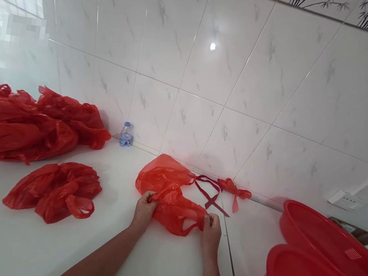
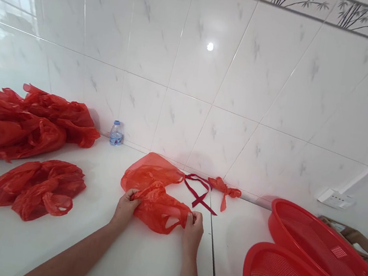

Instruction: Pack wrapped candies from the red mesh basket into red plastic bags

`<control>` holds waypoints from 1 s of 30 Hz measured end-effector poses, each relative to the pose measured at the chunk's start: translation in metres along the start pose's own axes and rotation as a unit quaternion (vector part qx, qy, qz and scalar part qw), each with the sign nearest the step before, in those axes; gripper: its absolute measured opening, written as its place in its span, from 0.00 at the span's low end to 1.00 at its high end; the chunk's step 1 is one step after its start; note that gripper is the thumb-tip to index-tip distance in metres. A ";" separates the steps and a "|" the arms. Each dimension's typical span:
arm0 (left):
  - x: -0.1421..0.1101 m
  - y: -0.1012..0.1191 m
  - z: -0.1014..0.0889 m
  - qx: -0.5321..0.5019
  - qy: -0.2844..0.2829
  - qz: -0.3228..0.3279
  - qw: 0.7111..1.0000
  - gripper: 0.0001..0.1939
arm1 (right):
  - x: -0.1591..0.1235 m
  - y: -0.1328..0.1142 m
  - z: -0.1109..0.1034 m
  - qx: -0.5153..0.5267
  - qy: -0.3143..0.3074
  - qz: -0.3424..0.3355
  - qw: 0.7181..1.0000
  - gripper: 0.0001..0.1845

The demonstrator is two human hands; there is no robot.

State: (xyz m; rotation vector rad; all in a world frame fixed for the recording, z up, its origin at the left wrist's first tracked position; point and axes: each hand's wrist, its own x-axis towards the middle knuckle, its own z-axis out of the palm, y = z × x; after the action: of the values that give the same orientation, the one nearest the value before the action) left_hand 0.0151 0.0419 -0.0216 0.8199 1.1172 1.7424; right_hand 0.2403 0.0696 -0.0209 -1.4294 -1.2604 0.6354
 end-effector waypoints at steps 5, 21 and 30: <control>0.000 0.005 -0.002 -0.024 -0.078 -0.038 0.996 0.11 | 0.005 0.005 -0.009 0.005 0.060 0.033 0.998 0.17; 0.008 0.011 -0.024 -0.229 -0.135 -0.201 0.943 0.24 | 0.011 0.013 -0.023 0.607 -0.112 0.213 0.757 0.17; 0.011 0.016 -0.025 -0.294 -0.079 -0.201 0.931 0.30 | 0.002 0.008 -0.006 0.518 -0.210 0.225 0.798 0.22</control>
State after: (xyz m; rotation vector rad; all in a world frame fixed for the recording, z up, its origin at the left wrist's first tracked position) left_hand -0.0156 0.0405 -0.0157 0.3188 0.5475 1.5041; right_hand 0.2491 0.0702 -0.0262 -0.6206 -0.6156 1.7247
